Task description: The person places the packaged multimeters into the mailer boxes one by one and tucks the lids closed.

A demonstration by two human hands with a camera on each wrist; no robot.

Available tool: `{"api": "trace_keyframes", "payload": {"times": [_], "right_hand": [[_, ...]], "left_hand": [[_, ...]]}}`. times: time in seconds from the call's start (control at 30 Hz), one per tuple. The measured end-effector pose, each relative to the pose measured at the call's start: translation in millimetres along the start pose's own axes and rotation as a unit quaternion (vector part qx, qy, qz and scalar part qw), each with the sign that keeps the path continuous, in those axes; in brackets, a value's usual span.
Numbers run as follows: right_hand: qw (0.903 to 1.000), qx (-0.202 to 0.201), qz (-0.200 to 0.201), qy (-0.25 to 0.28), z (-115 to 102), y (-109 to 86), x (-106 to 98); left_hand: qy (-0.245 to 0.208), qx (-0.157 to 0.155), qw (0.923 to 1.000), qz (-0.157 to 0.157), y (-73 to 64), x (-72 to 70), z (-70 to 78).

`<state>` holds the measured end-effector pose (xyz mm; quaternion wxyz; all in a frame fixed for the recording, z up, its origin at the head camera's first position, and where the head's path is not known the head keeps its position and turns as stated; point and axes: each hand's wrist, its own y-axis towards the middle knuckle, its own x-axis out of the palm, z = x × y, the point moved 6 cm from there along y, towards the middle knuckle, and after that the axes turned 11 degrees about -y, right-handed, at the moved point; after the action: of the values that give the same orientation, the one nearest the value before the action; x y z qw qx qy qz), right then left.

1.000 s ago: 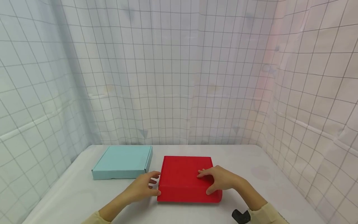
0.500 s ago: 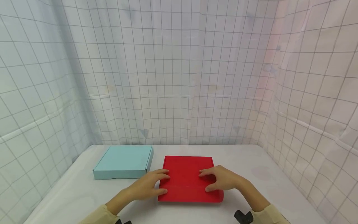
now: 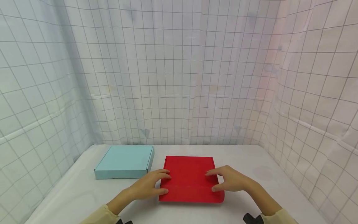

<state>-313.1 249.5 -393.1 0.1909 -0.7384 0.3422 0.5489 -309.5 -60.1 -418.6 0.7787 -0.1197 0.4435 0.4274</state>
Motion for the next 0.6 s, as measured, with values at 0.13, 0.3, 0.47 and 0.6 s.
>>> {"api": "trace_keyframes", "payload": {"times": [0.13, 0.3, 0.47, 0.6], "right_hand": [[0.9999, 0.011, 0.002, 0.004, 4.2, -9.3, -1.8], [0.9993, 0.035, 0.001, 0.01, 10.3, -21.3, -0.3], [0.9993, 0.034, 0.009, 0.015, 12.4, -29.5, 0.0], [0.9992, 0.035, 0.015, 0.012, 14.5, -33.9, -0.7]], "left_hand": [[-0.004, -0.001, 1.0, 0.001, 0.1, -0.1, -1.0], [0.0, 0.004, 1.0, 0.005, 0.3, -0.1, -2.1], [-0.007, 0.009, 0.9999, 0.007, -0.1, 0.3, -2.9], [-0.023, 0.017, 0.9996, 0.007, -0.2, 0.0, -2.9]]}}
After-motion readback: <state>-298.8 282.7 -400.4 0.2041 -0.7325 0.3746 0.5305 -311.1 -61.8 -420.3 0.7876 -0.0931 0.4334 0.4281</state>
